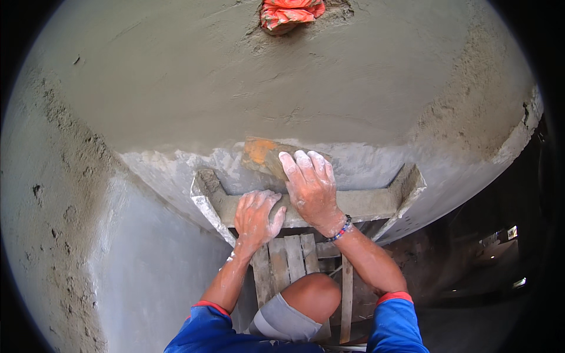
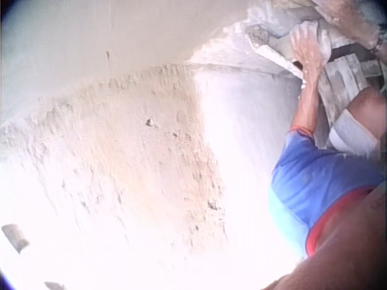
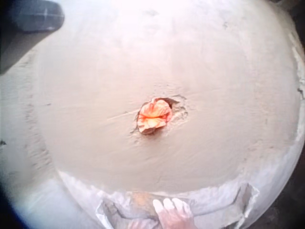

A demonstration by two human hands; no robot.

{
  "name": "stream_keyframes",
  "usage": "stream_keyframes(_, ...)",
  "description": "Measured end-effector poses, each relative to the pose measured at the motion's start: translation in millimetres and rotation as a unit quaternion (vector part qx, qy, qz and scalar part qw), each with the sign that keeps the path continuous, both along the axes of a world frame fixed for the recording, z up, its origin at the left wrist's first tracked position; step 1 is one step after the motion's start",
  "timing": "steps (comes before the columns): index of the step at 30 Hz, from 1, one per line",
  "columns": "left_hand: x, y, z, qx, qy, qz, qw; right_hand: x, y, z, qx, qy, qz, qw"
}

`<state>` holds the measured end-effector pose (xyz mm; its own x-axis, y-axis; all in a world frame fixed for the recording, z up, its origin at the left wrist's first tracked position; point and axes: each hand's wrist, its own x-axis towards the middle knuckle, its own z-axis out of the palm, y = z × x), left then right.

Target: The person stands on a ladder and uses a wooden float to smooth and level fresh plaster on an interior wall, moving the tool in sweeping motions over the wet surface.

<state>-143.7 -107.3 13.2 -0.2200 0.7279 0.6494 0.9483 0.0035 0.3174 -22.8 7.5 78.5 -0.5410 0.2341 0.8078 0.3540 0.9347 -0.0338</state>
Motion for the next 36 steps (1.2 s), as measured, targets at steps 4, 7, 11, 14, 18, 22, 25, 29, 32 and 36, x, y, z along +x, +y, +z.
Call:
stream_keyframes(4,-2,-5,-5,-0.018,0.004,0.013,1.000,42,-2,4,-0.060,-0.056,0.043,0.996)
stream_keyframes(7,-3,-3,-5,-0.008,0.005,0.015,1.000,74,12,37,-0.006,0.007,0.006,1.000)
stream_keyframes(11,-3,-4,-6,-0.011,0.012,0.010,1.000,83,37,75,0.078,0.022,-0.088,0.993)
stream_keyframes(14,4,-1,1,-0.028,0.012,0.005,1.000,80,51,36,0.106,0.007,-0.083,0.991)
stream_keyframes(18,0,-1,-3,-0.026,0.011,-0.008,1.000,89,38,-16,0.091,-0.117,-0.061,0.987)
stream_keyframes(22,-4,0,-1,-0.016,0.016,0.010,1.000,104,36,1,-0.006,0.021,-0.043,0.999)
stream_keyframes(25,-3,-3,-5,-0.035,-0.003,0.015,0.999,95,39,47,-0.240,0.389,-0.101,0.884)
stream_keyframes(29,0,-1,1,-0.027,0.001,0.006,1.000,44,40,42,-0.168,0.383,-0.123,0.900)
stream_keyframes(32,3,3,-1,-0.021,0.011,-0.002,1.000,-2,11,-17,-0.070,0.205,-0.070,0.974)
stream_keyframes(36,-3,1,-7,-0.030,0.032,0.016,0.999,5,-8,-21,-0.104,0.019,0.024,0.994)
